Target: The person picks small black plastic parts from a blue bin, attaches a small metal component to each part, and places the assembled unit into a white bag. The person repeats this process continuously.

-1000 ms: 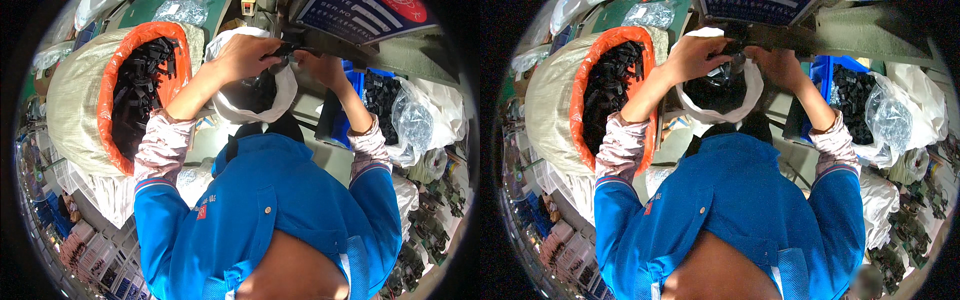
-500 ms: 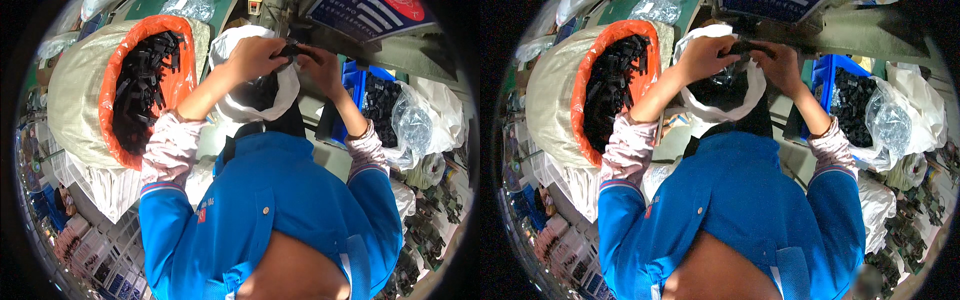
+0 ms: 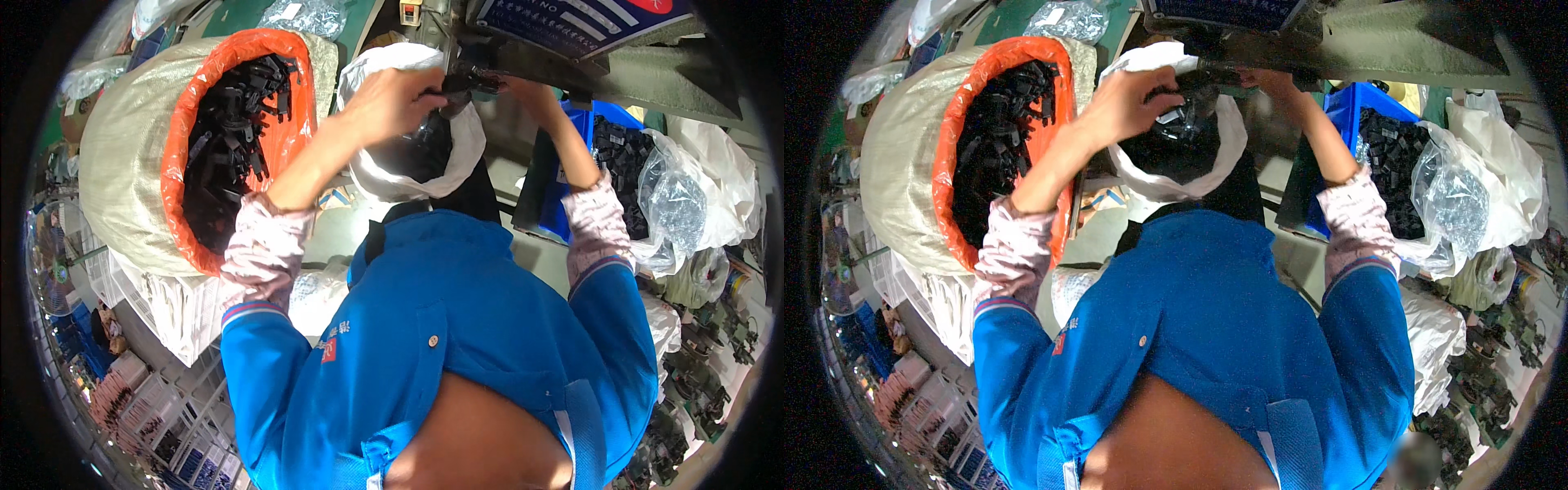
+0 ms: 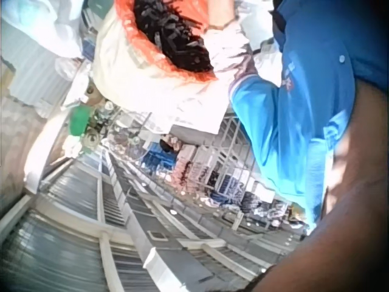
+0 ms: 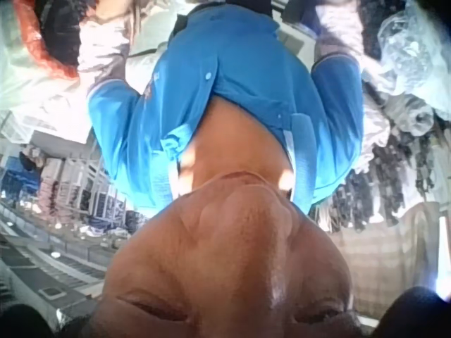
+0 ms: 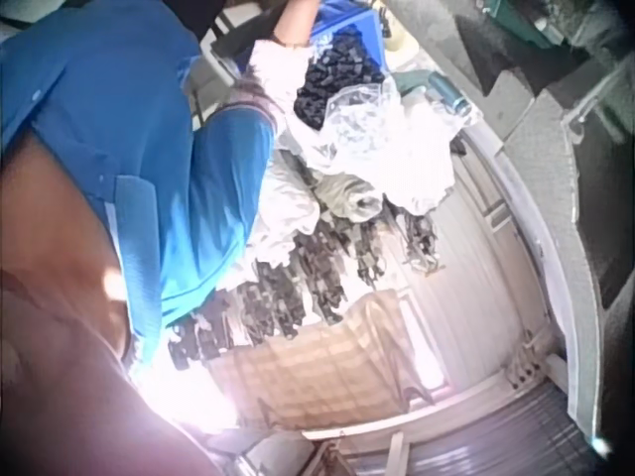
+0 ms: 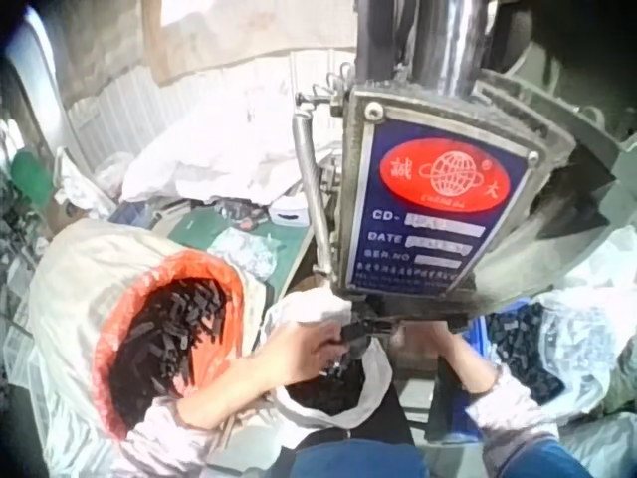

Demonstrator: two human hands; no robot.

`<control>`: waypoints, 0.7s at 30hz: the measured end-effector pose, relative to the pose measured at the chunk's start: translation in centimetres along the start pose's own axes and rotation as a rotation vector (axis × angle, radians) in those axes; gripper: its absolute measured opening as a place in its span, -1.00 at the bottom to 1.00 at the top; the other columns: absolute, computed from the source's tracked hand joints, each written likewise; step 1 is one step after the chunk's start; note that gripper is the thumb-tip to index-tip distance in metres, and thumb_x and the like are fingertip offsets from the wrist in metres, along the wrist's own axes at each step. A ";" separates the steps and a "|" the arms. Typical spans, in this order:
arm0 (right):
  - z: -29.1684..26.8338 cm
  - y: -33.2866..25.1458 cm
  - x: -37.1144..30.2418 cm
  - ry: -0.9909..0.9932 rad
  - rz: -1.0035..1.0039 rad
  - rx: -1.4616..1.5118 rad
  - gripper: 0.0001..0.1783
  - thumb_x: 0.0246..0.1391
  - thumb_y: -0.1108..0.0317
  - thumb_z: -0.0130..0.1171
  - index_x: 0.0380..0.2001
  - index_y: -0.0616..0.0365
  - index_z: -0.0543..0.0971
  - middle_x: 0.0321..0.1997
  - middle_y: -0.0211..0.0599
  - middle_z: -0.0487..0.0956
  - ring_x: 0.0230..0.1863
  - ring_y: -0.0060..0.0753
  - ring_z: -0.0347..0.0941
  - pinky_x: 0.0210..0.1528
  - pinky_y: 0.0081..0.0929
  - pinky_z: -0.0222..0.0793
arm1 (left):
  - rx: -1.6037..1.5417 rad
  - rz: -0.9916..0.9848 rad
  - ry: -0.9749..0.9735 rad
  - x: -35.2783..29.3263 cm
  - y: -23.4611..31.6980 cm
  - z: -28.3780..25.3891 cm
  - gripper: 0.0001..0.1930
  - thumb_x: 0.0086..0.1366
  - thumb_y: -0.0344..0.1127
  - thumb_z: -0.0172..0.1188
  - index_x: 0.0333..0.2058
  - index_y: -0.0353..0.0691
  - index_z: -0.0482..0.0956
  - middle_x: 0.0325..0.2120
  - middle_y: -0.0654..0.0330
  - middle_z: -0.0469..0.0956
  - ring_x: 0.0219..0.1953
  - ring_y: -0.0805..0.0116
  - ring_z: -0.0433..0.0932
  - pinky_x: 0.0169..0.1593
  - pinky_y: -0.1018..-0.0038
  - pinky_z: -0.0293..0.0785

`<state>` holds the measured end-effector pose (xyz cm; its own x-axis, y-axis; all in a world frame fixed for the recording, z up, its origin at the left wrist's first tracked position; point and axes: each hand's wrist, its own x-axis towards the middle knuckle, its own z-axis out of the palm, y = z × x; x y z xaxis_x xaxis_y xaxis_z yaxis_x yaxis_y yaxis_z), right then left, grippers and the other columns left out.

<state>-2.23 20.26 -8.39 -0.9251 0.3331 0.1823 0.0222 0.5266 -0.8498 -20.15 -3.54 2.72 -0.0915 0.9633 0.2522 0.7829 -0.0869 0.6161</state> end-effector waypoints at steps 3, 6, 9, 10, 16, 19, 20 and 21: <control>0.8 2.7 1.4 -0.130 -0.067 -1.149 -0.50 0.08 0.28 0.02 0.11 0.17 0.37 0.06 -0.01 0.43 0.05 -0.01 0.34 0.08 -0.03 0.23 | -0.006 0.043 0.052 -0.3 -0.1 -0.1 -0.83 0.12 -0.28 0.22 -0.32 -0.21 0.53 -0.49 -0.03 0.54 -0.41 -0.08 0.51 -0.35 0.24 0.44; 1.2 -0.3 3.0 -0.319 0.213 -0.989 -0.47 0.09 0.23 0.01 0.15 0.13 0.33 0.13 0.03 0.38 0.12 0.04 0.30 0.16 0.03 0.17 | 0.038 0.009 -0.011 0.0 0.0 -1.1 -0.82 0.12 -0.30 0.21 -0.31 -0.23 0.55 -0.49 -0.03 0.54 -0.41 -0.06 0.53 -0.34 0.26 0.45; 2.0 -2.2 3.8 -0.288 0.347 -0.962 -0.47 0.08 0.21 0.03 0.14 0.09 0.35 0.13 0.01 0.37 0.11 0.02 0.31 0.15 0.00 0.19 | 0.045 0.037 0.032 -0.3 0.0 -0.8 -0.81 0.13 -0.34 0.19 -0.31 -0.31 0.57 -0.42 -0.05 0.56 -0.36 -0.05 0.55 -0.29 0.26 0.46; 1.9 -2.0 3.6 -0.261 0.380 -0.984 -0.47 0.08 0.20 0.04 0.14 0.08 0.35 0.13 0.01 0.38 0.11 0.02 0.31 0.14 -0.01 0.20 | 0.036 0.051 0.039 -0.5 0.1 -0.4 -0.81 0.13 -0.36 0.18 -0.31 -0.33 0.57 -0.40 -0.06 0.57 -0.35 -0.05 0.55 -0.27 0.26 0.47; 2.6 0.5 3.7 -0.205 0.368 -1.010 -0.54 0.06 0.20 0.07 0.05 0.09 0.46 0.10 -0.02 0.42 0.09 0.03 0.36 0.09 0.05 0.25 | 0.072 0.101 0.101 -1.0 -0.2 0.2 -0.81 0.12 -0.35 0.19 -0.30 -0.30 0.58 -0.42 -0.05 0.57 -0.37 -0.04 0.55 -0.28 0.27 0.47; 3.6 3.9 4.2 -0.179 0.421 -1.071 -0.61 0.07 0.19 0.05 -0.06 0.12 0.55 0.12 -0.04 0.42 0.14 0.01 0.33 0.08 0.09 0.27 | 0.138 0.010 0.116 -1.7 -0.2 0.4 -0.82 0.11 -0.32 0.21 -0.31 -0.25 0.59 -0.45 0.01 0.56 -0.40 0.01 0.56 -0.30 0.30 0.48; 2.2 8.0 3.4 0.088 0.423 -0.777 -0.57 -0.08 0.26 0.18 -0.08 0.13 0.55 0.02 -0.04 0.49 0.05 -0.03 0.40 0.05 -0.07 0.31 | 0.161 0.051 0.209 -1.6 -0.3 1.4 -0.87 0.15 -0.31 0.17 -0.32 -0.17 0.52 -0.49 0.03 0.53 -0.45 0.02 0.55 -0.40 0.25 0.48; 0.7 11.9 2.4 0.343 0.346 -0.478 -0.50 -0.23 0.34 0.31 -0.10 0.13 0.54 -0.08 -0.03 0.55 -0.04 -0.06 0.47 0.02 -0.24 0.35 | 0.108 0.239 0.280 -1.2 -1.3 2.8 -0.87 0.14 -0.28 0.17 -0.35 -0.15 0.50 -0.46 0.09 0.51 -0.47 0.06 0.54 -0.42 0.27 0.49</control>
<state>-4.44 26.81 -18.41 -0.6635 0.7324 0.1527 0.5332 0.6061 -0.5902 -19.37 -3.86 -0.47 -0.0511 0.8110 0.5829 0.8614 -0.2595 0.4366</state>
